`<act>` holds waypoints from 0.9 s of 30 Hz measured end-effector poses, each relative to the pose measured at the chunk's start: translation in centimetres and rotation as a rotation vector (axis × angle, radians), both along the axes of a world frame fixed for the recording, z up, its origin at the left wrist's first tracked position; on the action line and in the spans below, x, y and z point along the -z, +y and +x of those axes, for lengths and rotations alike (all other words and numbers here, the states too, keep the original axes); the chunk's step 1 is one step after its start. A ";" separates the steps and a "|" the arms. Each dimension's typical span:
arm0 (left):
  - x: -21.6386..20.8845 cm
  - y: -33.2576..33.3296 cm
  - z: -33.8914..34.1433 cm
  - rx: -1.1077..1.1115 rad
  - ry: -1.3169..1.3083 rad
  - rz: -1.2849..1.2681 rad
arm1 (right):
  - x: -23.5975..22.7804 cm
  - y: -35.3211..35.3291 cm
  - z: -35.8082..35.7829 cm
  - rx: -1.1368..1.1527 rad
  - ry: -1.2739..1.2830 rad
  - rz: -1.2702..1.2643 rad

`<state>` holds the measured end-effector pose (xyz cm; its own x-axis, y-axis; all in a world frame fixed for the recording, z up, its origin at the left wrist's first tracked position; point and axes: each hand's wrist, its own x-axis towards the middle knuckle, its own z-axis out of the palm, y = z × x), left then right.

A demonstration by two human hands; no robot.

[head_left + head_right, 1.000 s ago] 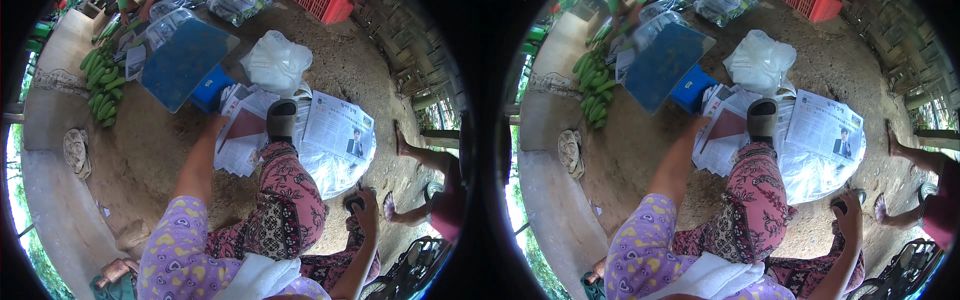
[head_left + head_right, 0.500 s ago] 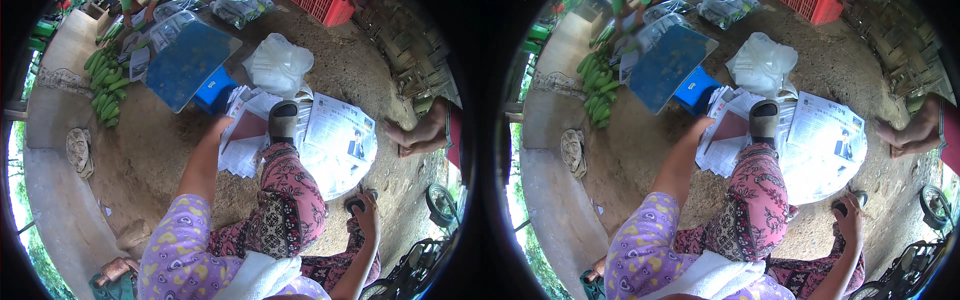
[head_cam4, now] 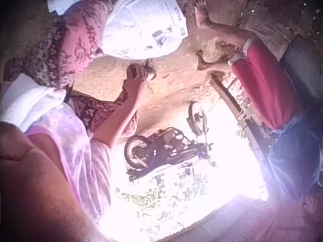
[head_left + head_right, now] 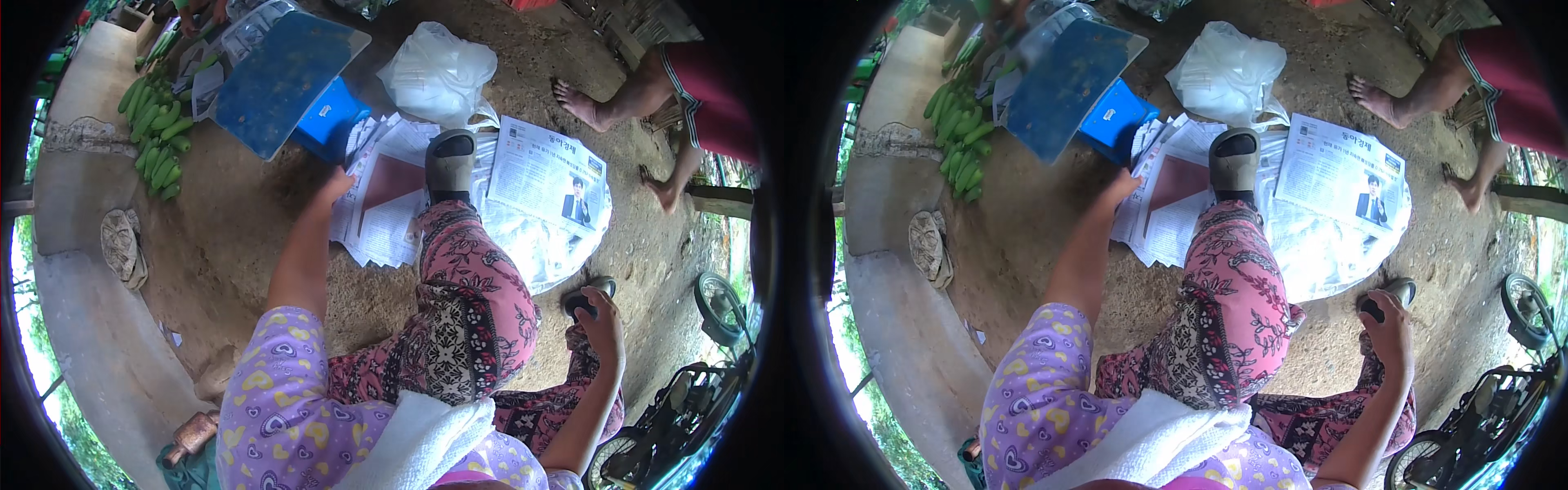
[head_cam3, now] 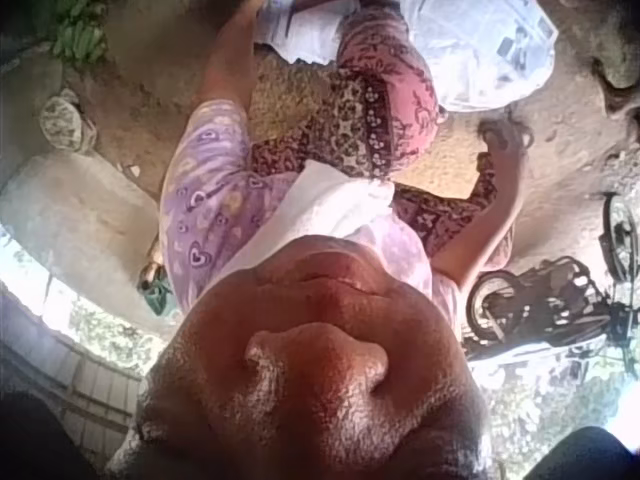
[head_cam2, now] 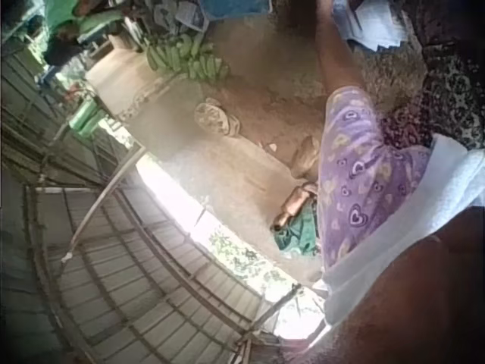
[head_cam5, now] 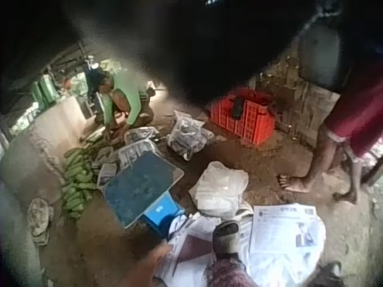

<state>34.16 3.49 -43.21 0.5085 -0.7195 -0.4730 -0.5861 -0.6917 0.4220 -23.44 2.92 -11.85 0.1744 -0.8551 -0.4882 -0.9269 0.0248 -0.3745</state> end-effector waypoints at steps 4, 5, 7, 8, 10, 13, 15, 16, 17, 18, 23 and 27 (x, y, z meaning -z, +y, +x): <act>-2.4 2.8 0.8 -0.119 0.129 0.099 | 0.1 0.1 0.1 -0.005 0.002 0.020; -2.8 3.9 1.7 -0.122 0.129 0.101 | -0.1 0.3 0.5 -0.009 -0.006 0.010; -3.0 6.2 3.2 -0.148 0.206 0.090 | -0.3 0.6 1.1 -0.020 -0.011 0.002; -2.8 7.4 3.5 -0.154 0.209 0.092 | -0.4 0.7 1.3 -0.029 -0.018 -0.010; -2.3 9.8 3.8 -0.143 0.106 -0.144 | -0.7 0.8 1.6 -0.029 -0.006 0.012; -2.3 12.5 4.5 -0.293 0.469 -0.149 | -0.9 1.1 2.0 -0.013 0.003 0.037; -2.7 13.5 4.4 -0.357 0.441 -0.117 | -0.7 1.3 2.1 0.001 0.002 0.040; -3.2 13.9 4.2 -0.418 0.411 -0.084 | -0.5 1.3 1.8 0.015 -0.007 0.045; -3.9 14.4 4.0 -0.418 0.412 -0.086 | -0.3 1.3 1.5 0.029 -0.017 0.050; -4.6 15.0 3.8 -0.441 0.458 -0.097 | 0.0 1.2 1.2 0.028 -0.016 0.047; -6.4 18.6 3.3 -0.570 0.642 -0.035 | 0.5 1.1 0.4 0.028 -0.100 0.076; -4.2 21.1 4.3 -0.594 0.726 -0.256 | 1.1 1.6 -0.2 0.033 -0.169 0.053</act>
<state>38.49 24.55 -39.02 0.4679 -0.5645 -0.6801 0.2912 -0.6280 0.7216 -23.64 4.54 -12.93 0.2299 -0.8356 -0.4989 -0.8492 0.0782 -0.5223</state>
